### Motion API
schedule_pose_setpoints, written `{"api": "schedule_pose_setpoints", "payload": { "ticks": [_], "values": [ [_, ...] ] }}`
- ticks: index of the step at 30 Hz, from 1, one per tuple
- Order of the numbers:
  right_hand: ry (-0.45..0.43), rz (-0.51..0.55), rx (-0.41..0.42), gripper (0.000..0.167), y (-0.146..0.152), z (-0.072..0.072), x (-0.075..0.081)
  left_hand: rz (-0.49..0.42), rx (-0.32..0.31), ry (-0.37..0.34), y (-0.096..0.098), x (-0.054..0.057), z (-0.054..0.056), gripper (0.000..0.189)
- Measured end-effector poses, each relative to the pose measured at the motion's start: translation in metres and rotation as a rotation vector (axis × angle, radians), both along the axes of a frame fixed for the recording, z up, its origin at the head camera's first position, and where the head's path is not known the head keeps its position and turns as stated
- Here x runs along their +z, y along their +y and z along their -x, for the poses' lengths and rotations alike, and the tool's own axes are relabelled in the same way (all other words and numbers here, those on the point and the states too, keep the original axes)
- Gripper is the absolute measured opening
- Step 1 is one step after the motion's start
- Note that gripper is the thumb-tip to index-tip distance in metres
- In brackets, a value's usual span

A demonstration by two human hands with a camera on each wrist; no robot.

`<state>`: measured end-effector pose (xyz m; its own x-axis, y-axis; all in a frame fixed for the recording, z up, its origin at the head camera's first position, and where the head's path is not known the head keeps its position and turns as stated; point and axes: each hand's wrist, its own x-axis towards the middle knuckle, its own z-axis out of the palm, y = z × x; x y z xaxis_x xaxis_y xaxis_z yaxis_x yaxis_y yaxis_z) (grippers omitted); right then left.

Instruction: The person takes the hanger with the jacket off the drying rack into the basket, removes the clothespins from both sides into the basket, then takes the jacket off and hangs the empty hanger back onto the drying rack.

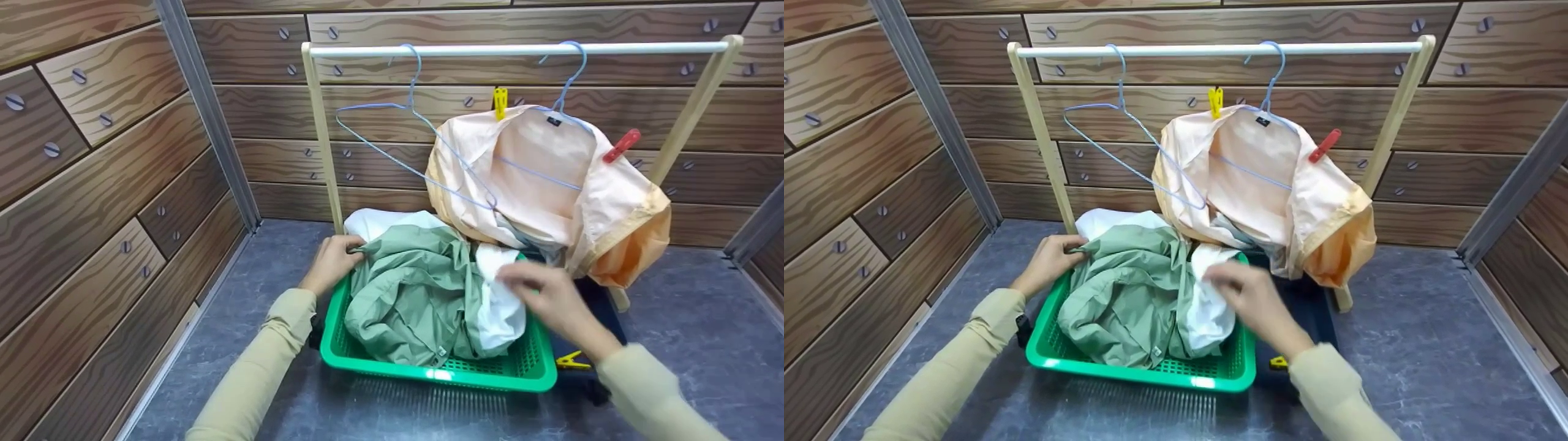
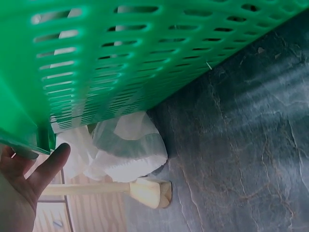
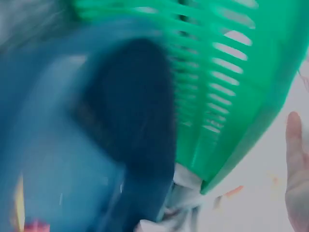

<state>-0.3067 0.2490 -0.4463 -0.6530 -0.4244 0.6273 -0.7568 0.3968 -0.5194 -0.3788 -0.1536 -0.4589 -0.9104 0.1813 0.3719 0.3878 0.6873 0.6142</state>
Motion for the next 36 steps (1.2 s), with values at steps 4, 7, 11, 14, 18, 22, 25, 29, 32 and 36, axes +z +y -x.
{"api": "schedule_pose_setpoints", "payload": {
  "ticks": [4, 7, 11, 14, 18, 22, 25, 29, 32, 36],
  "values": [
    [0.162, -0.238, 0.106, 0.044, 0.005, -0.019, -0.013, 0.004, 0.010, 0.004, -0.001, 0.001, -0.001, 0.011],
    [0.160, -0.373, 0.068, 0.041, 0.010, -0.028, -0.020, 0.004, 0.014, 0.011, -0.002, 0.001, -0.001, 0.012],
    [0.108, -0.504, -0.001, 0.029, 0.012, -0.034, -0.022, 0.001, 0.013, 0.010, -0.003, 0.000, -0.001, 0.013],
    [0.043, -0.553, -0.029, 0.028, 0.011, -0.036, -0.021, -0.004, 0.010, 0.014, -0.004, -0.001, -0.002, 0.013],
    [0.073, -0.503, -0.044, 0.029, 0.012, -0.037, -0.027, 0.002, -0.049, -0.065, -0.007, 0.003, -0.004, 0.009],
    [0.134, -0.353, -0.075, 0.037, 0.013, -0.038, -0.030, -0.006, -0.149, -0.185, -0.011, 0.015, -0.006, 0.027],
    [0.078, -0.260, -0.127, 0.041, 0.011, -0.031, -0.024, -0.003, -0.174, -0.190, -0.009, 0.025, -0.003, 0.032],
    [-0.074, -0.201, -0.165, 0.041, 0.007, -0.008, -0.006, 0.051, -0.125, -0.148, -0.001, 0.035, 0.005, 0.035],
    [-0.129, -0.227, -0.133, 0.040, 0.003, 0.016, 0.008, 0.120, -0.096, -0.147, 0.006, 0.040, 0.013, 0.047],
    [-0.055, -0.398, -0.012, 0.045, -0.003, 0.043, 0.018, 0.226, -0.109, -0.176, 0.015, 0.044, 0.023, 0.061]
  ]
}}
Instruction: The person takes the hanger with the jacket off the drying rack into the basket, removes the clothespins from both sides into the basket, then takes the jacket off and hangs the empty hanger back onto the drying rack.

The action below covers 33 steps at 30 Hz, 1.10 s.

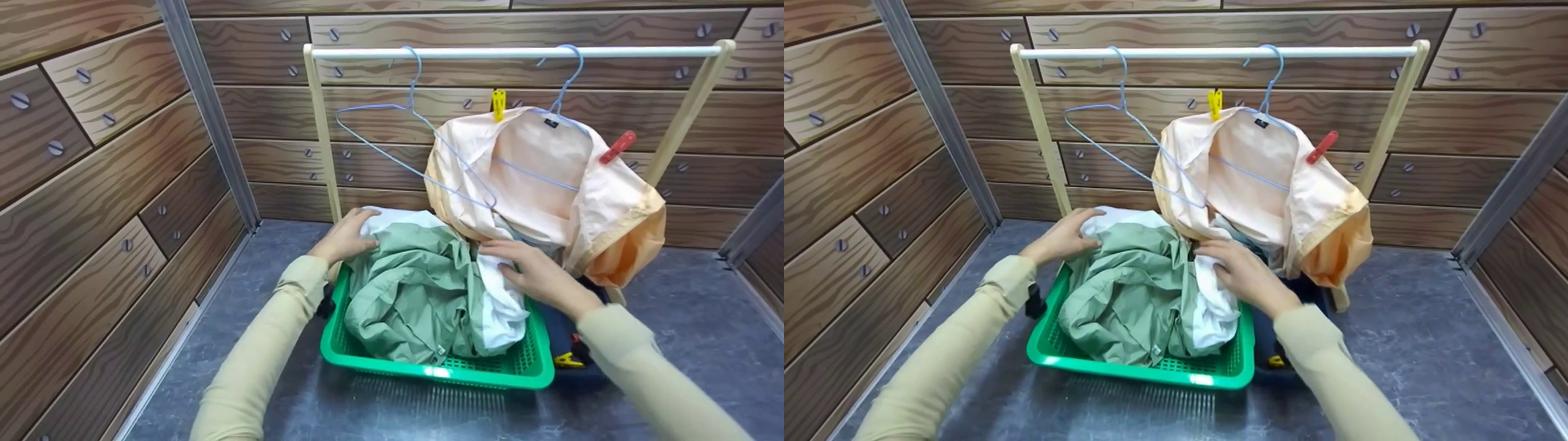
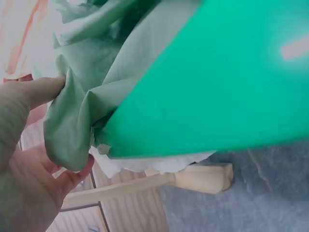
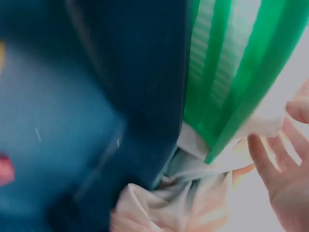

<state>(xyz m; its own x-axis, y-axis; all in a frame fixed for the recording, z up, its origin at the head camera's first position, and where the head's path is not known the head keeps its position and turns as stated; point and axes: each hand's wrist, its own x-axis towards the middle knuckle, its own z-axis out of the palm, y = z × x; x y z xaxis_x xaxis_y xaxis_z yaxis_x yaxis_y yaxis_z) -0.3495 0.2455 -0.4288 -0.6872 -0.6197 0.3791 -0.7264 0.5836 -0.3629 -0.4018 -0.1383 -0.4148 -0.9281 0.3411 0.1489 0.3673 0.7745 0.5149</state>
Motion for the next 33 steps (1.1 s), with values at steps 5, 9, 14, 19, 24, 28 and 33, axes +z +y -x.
{"api": "schedule_pose_setpoints", "payload": {
  "ticks": [5, 9, 14, 19, 24, 28, 33],
  "values": [
    [0.036, -0.233, 0.096, 0.063, -0.011, 0.022, 0.003, 0.091, -0.024, -0.105, 0.006, 0.001, 0.007, 0.069],
    [-0.033, -0.340, 0.030, 0.077, -0.015, 0.033, 0.003, 0.146, -0.046, -0.150, 0.010, 0.001, 0.010, 0.069],
    [-0.054, -0.280, 0.060, 0.063, -0.018, 0.045, 0.000, 0.263, -0.087, -0.058, 0.017, 0.000, 0.012, 0.052],
    [-0.010, -0.127, 0.000, 0.029, -0.023, 0.055, -0.001, 0.287, -0.083, 0.075, 0.021, -0.003, 0.013, 0.018],
    [0.080, -0.080, -0.119, 0.012, -0.027, 0.056, -0.002, 0.195, -0.040, 0.136, 0.022, -0.005, 0.014, 0.020],
    [0.104, -0.004, -0.197, 0.011, -0.025, 0.054, -0.004, 0.151, -0.006, 0.166, 0.022, -0.005, 0.014, 0.029],
    [-0.023, 0.177, -0.267, 0.014, -0.015, 0.046, -0.002, 0.139, 0.010, 0.162, 0.021, -0.002, 0.013, 0.033]
  ]
}}
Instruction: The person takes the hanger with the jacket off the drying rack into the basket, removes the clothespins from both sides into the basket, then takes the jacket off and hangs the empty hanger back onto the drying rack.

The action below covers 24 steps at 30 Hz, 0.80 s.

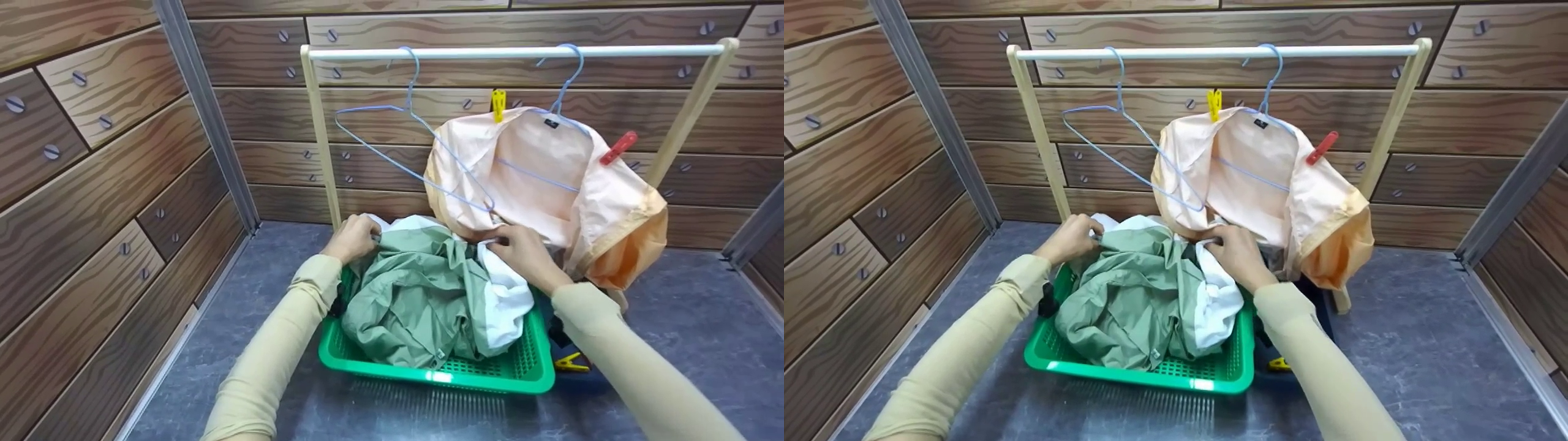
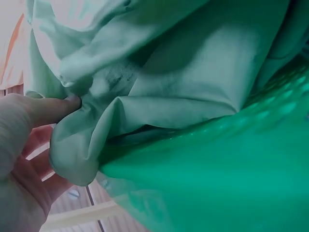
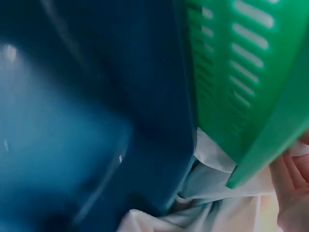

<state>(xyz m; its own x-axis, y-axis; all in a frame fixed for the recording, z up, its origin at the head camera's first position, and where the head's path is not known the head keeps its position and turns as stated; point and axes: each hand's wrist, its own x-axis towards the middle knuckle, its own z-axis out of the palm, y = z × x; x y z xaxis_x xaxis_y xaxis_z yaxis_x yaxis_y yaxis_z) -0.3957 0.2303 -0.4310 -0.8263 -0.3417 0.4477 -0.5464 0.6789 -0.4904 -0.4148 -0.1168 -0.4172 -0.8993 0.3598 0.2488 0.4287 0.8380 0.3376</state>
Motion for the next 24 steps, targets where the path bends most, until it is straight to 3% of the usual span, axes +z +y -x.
{"api": "schedule_pose_setpoints", "payload": {
  "ticks": [6, 11, 15, 19, 24],
  "values": [
    [-0.116, 0.245, -0.014, 0.015, 0.010, -0.015, 0.001, -0.041, -0.019, 0.022, -0.002, -0.004, -0.004, 0.028],
    [-0.201, 0.497, 0.050, 0.019, 0.009, -0.031, 0.017, -0.186, -0.001, -0.083, -0.006, -0.002, -0.007, 0.020],
    [-0.234, 0.666, 0.092, 0.022, 0.012, -0.029, 0.011, -0.286, 0.017, -0.118, -0.011, -0.003, -0.010, 0.019],
    [-0.246, 0.719, 0.167, 0.022, 0.018, -0.039, 0.014, -0.329, 0.016, -0.133, -0.012, -0.006, -0.011, 0.018],
    [-0.182, 0.599, 0.258, 0.021, 0.021, -0.064, 0.020, -0.331, 0.027, -0.124, -0.014, -0.008, -0.010, 0.016]
  ]
}}
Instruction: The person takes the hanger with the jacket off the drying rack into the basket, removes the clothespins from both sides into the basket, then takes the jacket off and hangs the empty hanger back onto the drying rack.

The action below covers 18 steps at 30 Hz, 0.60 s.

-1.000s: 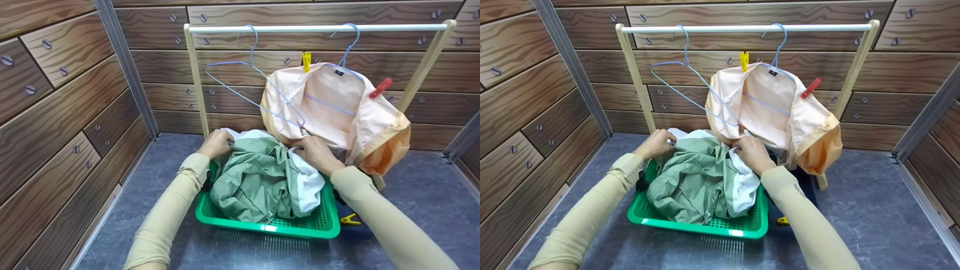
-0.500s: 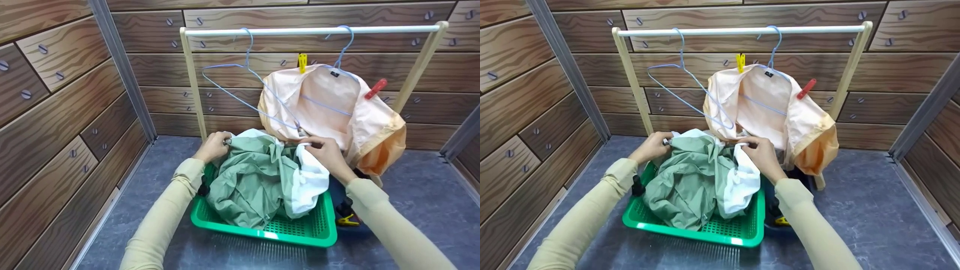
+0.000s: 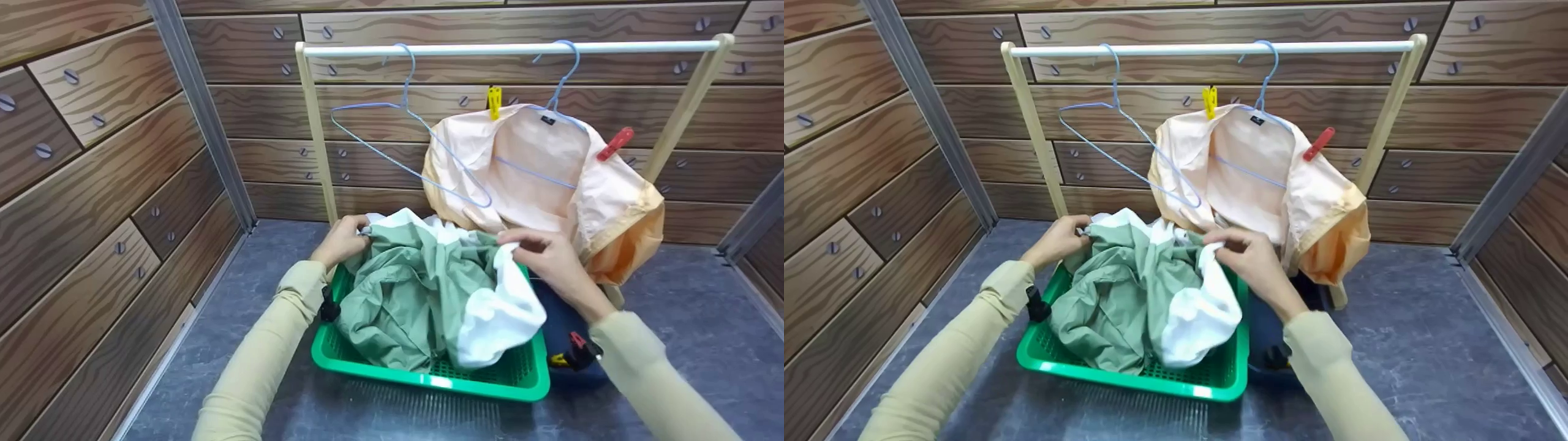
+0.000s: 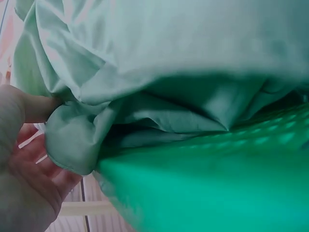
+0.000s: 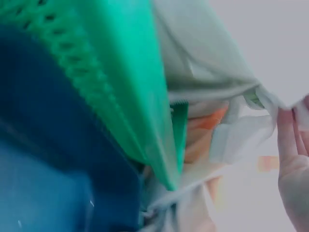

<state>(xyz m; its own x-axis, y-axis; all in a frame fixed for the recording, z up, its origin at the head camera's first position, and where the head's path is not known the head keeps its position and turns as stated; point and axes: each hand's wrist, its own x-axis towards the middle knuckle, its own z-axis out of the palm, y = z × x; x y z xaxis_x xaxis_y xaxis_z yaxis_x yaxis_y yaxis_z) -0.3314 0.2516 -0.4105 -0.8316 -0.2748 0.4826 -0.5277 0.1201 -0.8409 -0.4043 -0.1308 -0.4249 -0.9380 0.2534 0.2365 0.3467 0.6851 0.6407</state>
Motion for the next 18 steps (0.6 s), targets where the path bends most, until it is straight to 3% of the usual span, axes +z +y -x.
{"api": "schedule_pose_setpoints", "payload": {
  "ticks": [3, 7, 11, 14, 18],
  "values": [
    [0.113, -0.094, 0.013, 0.023, 0.002, -0.020, -0.006, 0.005, 0.012, -0.008, -0.001, 0.000, 0.000, 0.014],
    [0.308, -0.284, -0.011, 0.029, 0.005, -0.045, -0.026, 0.000, 0.020, -0.029, -0.003, 0.000, -0.001, 0.014],
    [0.451, -0.491, -0.020, 0.033, 0.009, -0.060, -0.045, -0.006, 0.015, -0.005, -0.003, -0.001, -0.001, 0.013],
    [0.463, -0.641, -0.009, 0.026, 0.011, -0.065, -0.052, 0.003, 0.004, 0.013, -0.003, -0.001, -0.002, 0.012],
    [0.373, -0.826, 0.003, 0.017, 0.013, -0.067, -0.056, 0.002, -0.030, 0.018, -0.004, -0.001, -0.005, 0.010]
  ]
}}
